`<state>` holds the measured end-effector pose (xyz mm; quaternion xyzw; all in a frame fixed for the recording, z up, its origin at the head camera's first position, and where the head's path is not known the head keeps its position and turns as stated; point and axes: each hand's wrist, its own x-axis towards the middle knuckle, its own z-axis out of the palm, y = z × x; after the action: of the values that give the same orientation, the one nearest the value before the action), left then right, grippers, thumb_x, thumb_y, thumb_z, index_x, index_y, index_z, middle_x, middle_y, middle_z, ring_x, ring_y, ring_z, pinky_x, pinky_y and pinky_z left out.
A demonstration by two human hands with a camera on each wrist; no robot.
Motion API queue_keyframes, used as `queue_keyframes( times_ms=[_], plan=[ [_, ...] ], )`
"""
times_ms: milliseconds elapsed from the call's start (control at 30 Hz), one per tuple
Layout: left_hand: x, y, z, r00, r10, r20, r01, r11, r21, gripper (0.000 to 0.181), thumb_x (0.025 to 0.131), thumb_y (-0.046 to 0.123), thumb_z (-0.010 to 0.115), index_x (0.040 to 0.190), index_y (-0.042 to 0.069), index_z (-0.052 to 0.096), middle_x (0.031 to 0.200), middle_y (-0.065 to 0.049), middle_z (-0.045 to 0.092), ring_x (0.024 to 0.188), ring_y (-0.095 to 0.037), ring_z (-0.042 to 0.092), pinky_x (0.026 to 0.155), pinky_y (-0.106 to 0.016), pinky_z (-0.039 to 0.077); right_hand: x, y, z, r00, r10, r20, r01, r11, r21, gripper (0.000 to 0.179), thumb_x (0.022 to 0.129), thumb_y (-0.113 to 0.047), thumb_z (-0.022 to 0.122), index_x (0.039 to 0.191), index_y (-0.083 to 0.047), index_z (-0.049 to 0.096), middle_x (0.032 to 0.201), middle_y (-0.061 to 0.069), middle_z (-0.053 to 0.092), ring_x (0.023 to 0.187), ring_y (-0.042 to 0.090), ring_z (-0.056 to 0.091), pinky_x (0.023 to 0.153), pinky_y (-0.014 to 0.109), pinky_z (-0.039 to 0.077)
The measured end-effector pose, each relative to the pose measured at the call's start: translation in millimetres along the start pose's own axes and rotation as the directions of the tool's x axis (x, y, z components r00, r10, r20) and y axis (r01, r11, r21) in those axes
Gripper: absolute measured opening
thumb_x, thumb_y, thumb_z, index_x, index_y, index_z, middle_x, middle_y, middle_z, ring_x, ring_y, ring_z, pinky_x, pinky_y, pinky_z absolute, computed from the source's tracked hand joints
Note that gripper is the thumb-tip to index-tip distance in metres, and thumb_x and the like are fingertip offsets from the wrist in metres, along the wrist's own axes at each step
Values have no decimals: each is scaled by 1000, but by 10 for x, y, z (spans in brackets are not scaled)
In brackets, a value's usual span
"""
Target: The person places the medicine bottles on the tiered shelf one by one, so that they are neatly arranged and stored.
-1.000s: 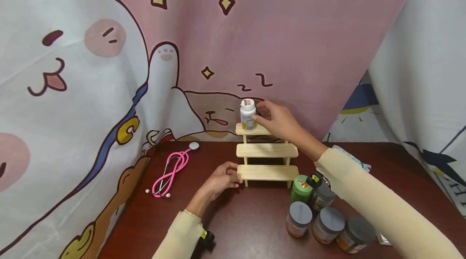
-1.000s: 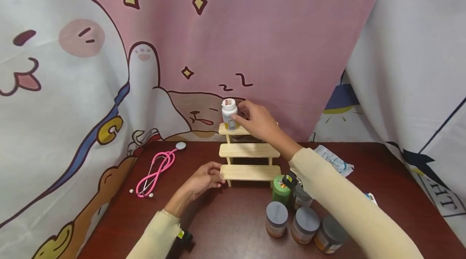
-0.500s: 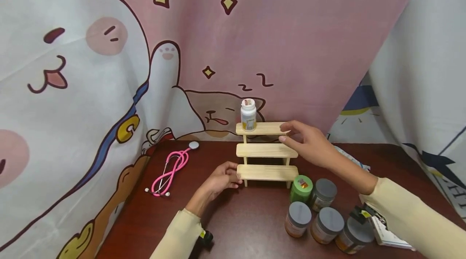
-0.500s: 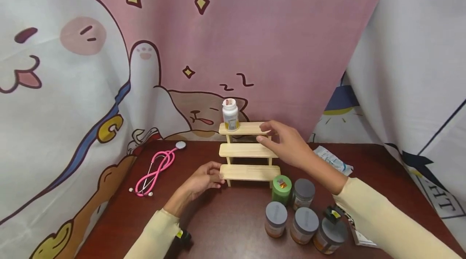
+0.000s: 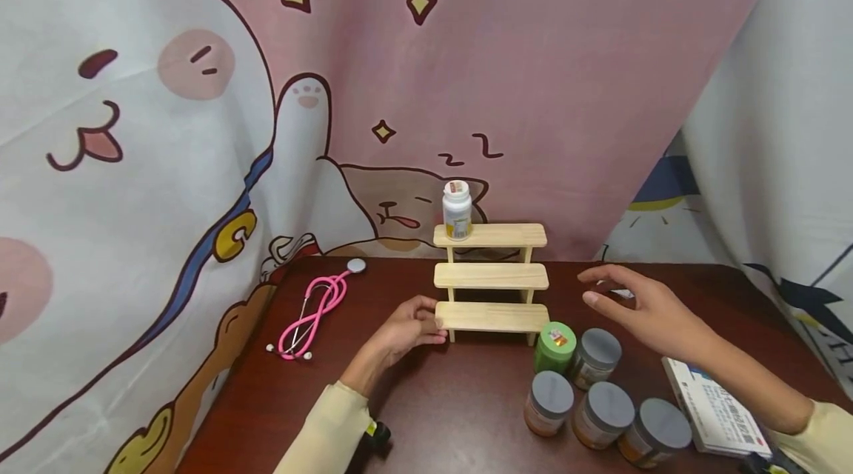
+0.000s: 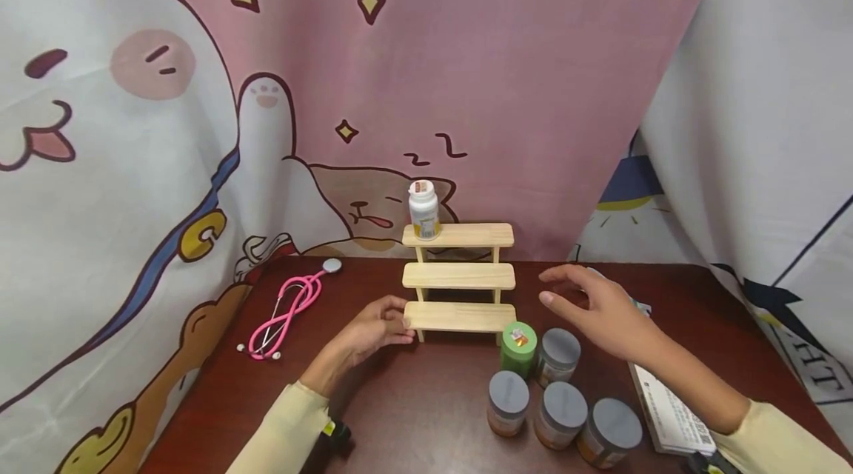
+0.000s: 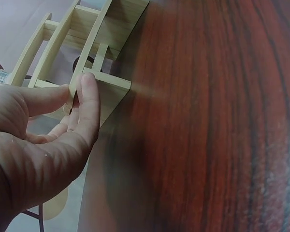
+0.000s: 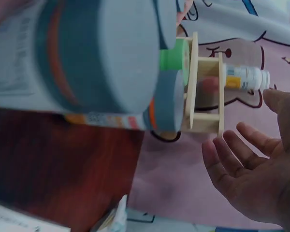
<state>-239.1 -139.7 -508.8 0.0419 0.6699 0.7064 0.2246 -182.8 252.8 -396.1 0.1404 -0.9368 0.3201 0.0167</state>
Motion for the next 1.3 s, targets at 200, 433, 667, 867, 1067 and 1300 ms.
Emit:
queue_keyframes(
  times_ms=[200,433,667,867,1067,1300],
  plan=[
    [2,5,1,1000,-6,3,6,1000,-1,39,101,-7,57,137,-8,45,105,-13,60,90,-22,70,89,-35,65,-156,187,7,998,40,55,-41,999,6,52,102,-49,67,141,-15,61,142,16,65,133,45,58,94,70,54],
    [17,13,-7,1000,-15,-4,15,1000,0,39,101,-7,58,138,-7,46,103,-11,60,89,-20,70,88,-34,65,-284,379,105,993,2,119,-12,997,78,49,103,-41,68,147,-22,56,150,12,59,136,14,54,95,60,56],
    [-17,15,-45,1000,-22,-11,22,1000,-4,40,100,-5,60,138,-5,46,102,-10,60,88,-19,70,88,-36,65,-341,476,244,985,-33,171,8,989,145,47,103,-41,68,147,-34,54,153,5,58,126,-22,36,98,70,50],
    [-12,10,-46,1000,-28,-3,28,1000,-6,42,99,-5,62,139,-4,46,101,-10,60,89,-19,70,88,-35,65,-367,550,315,986,-47,161,21,987,160,56,97,-41,76,148,-33,54,150,5,59,123,-17,47,92,40,59],
    [-8,-1,-54,999,-34,-5,34,999,-11,43,99,-5,62,139,-3,46,100,-10,60,88,-18,70,87,-34,65,-363,615,356,987,-83,136,56,980,192,63,91,-37,84,147,-25,56,146,10,62,119,-11,57,85,26,59],
    [11,-19,-30,999,-36,-9,36,999,-7,42,100,-5,62,139,-3,47,101,-9,61,89,-20,69,88,-35,65,-401,645,358,996,-8,87,-2,994,113,58,85,-47,87,135,-31,64,130,-6,70,106,-6,64,81,25,59]
  ],
)
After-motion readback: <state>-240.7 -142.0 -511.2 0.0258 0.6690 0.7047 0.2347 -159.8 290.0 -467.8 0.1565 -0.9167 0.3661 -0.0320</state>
